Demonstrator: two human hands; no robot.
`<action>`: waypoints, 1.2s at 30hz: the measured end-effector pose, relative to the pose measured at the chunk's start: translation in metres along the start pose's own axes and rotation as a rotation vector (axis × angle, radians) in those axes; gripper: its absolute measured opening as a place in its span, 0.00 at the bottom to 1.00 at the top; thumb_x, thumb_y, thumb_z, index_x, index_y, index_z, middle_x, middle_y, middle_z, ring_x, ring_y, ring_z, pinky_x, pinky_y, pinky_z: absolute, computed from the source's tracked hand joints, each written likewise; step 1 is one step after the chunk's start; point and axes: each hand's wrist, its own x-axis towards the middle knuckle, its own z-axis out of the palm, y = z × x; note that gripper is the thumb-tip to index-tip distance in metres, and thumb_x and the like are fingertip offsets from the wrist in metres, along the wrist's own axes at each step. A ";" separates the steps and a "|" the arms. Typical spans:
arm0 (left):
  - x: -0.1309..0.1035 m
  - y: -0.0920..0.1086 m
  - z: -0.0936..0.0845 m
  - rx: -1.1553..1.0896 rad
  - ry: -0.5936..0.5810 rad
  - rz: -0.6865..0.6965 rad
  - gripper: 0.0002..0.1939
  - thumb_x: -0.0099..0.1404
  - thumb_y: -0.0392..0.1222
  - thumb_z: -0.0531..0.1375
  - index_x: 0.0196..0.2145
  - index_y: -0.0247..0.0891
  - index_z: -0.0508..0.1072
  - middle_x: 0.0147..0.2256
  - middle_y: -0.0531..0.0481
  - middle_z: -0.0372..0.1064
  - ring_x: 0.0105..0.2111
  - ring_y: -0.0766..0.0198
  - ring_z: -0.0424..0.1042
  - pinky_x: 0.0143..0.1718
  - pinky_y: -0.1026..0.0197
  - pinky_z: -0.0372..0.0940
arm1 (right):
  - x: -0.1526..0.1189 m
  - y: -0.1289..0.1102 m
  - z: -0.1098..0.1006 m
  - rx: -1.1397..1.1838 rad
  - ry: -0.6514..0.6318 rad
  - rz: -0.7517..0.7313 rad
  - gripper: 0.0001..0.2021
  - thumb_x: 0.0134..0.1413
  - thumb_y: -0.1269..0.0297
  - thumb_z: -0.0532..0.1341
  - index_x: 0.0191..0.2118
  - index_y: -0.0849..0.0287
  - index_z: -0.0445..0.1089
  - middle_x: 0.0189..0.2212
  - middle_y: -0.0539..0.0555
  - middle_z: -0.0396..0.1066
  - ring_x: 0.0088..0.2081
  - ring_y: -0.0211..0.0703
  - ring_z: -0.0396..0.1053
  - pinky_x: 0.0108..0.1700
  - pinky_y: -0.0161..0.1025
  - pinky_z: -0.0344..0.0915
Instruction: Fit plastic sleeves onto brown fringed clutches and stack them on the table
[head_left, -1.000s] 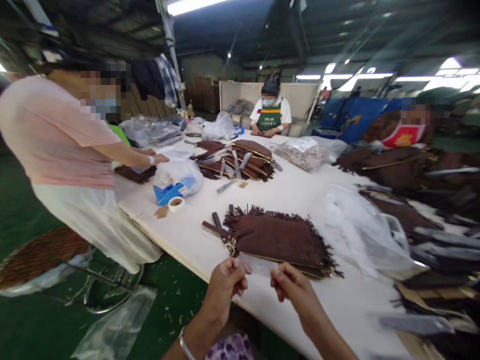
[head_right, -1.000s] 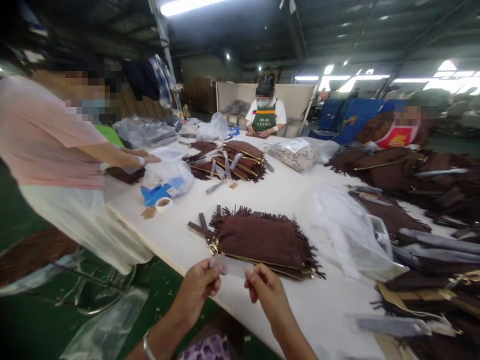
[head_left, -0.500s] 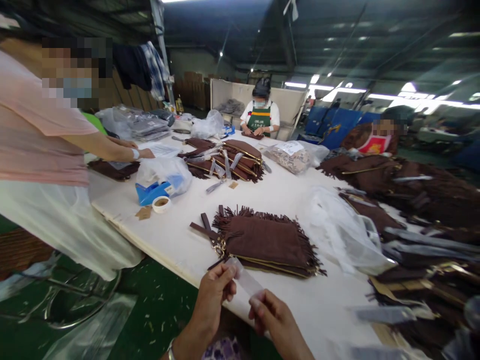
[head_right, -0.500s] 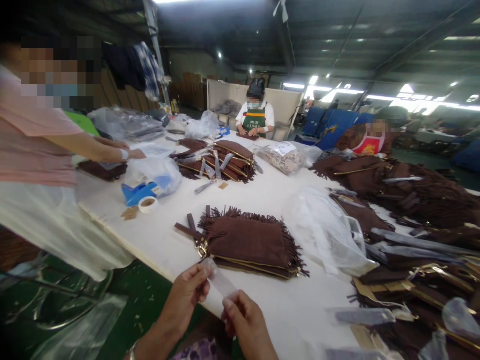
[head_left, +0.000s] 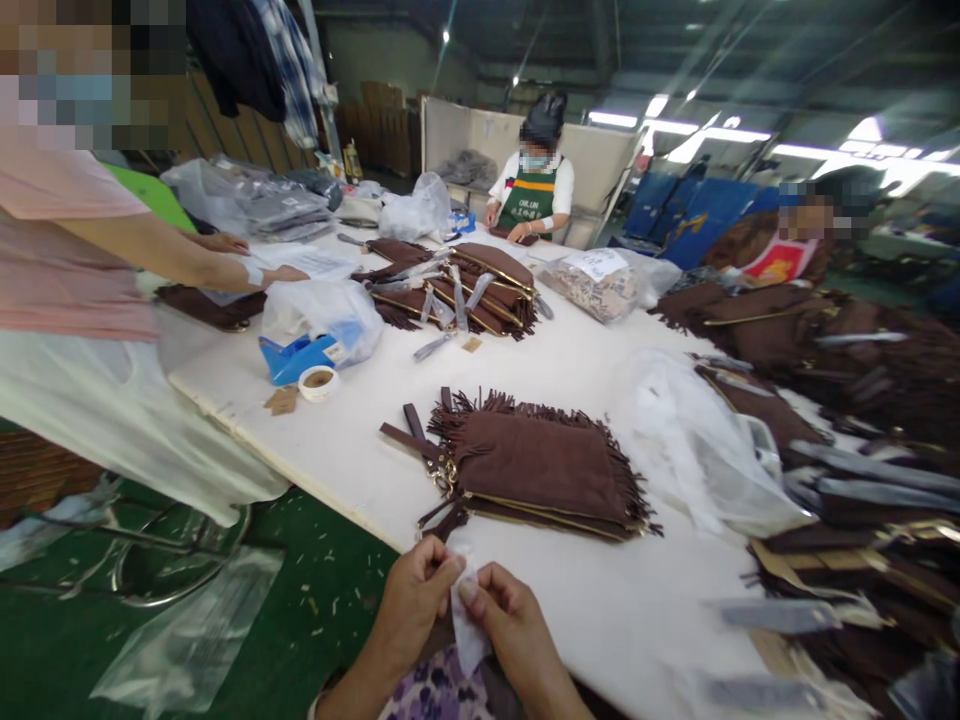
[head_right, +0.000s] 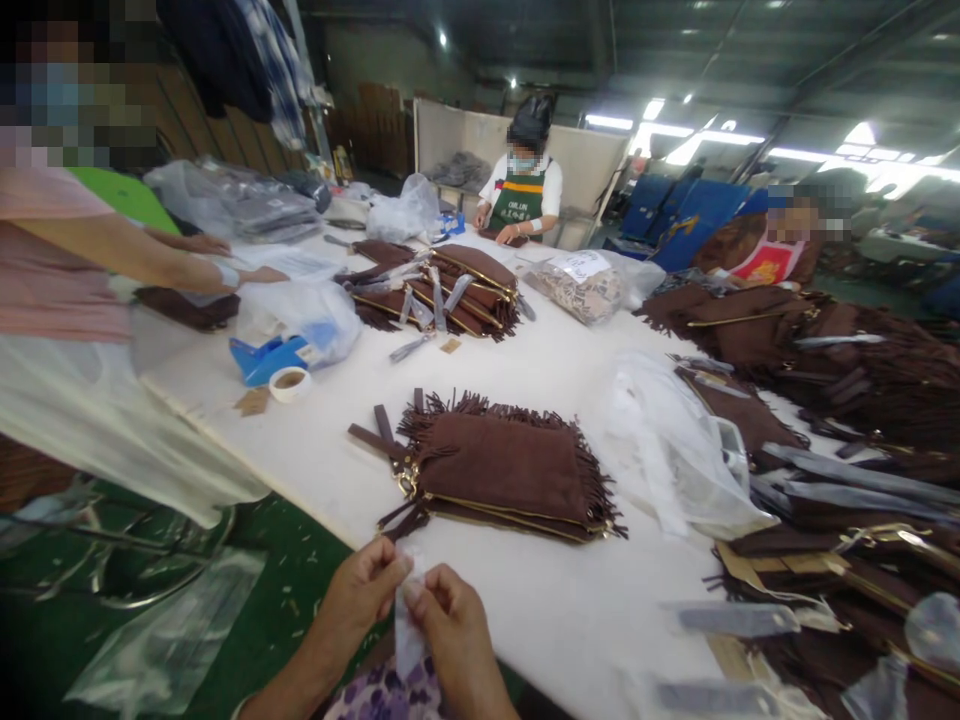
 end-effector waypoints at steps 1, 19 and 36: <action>-0.002 -0.005 -0.002 -0.020 -0.013 -0.035 0.18 0.57 0.53 0.62 0.22 0.38 0.63 0.12 0.60 0.55 0.13 0.71 0.51 0.17 0.68 0.47 | -0.001 0.005 0.002 0.004 0.003 0.011 0.20 0.48 0.47 0.63 0.25 0.58 0.57 0.17 0.42 0.54 0.20 0.31 0.48 0.22 0.31 0.45; 0.003 -0.038 -0.032 -0.098 0.043 -0.213 0.25 0.48 0.60 0.65 0.18 0.38 0.61 0.11 0.61 0.50 0.14 0.74 0.45 0.17 0.67 0.38 | 0.031 -0.005 -0.010 -0.355 0.143 -0.066 0.13 0.59 0.53 0.53 0.32 0.57 0.66 0.22 0.48 0.68 0.21 0.36 0.65 0.25 0.32 0.58; -0.005 -0.015 -0.047 0.211 0.082 -0.051 0.10 0.53 0.44 0.62 0.22 0.38 0.65 0.16 0.59 0.56 0.18 0.67 0.55 0.21 0.66 0.48 | 0.087 -0.022 0.012 -0.108 0.268 0.043 0.18 0.45 0.49 0.62 0.21 0.55 0.57 0.12 0.43 0.58 0.14 0.32 0.53 0.19 0.32 0.51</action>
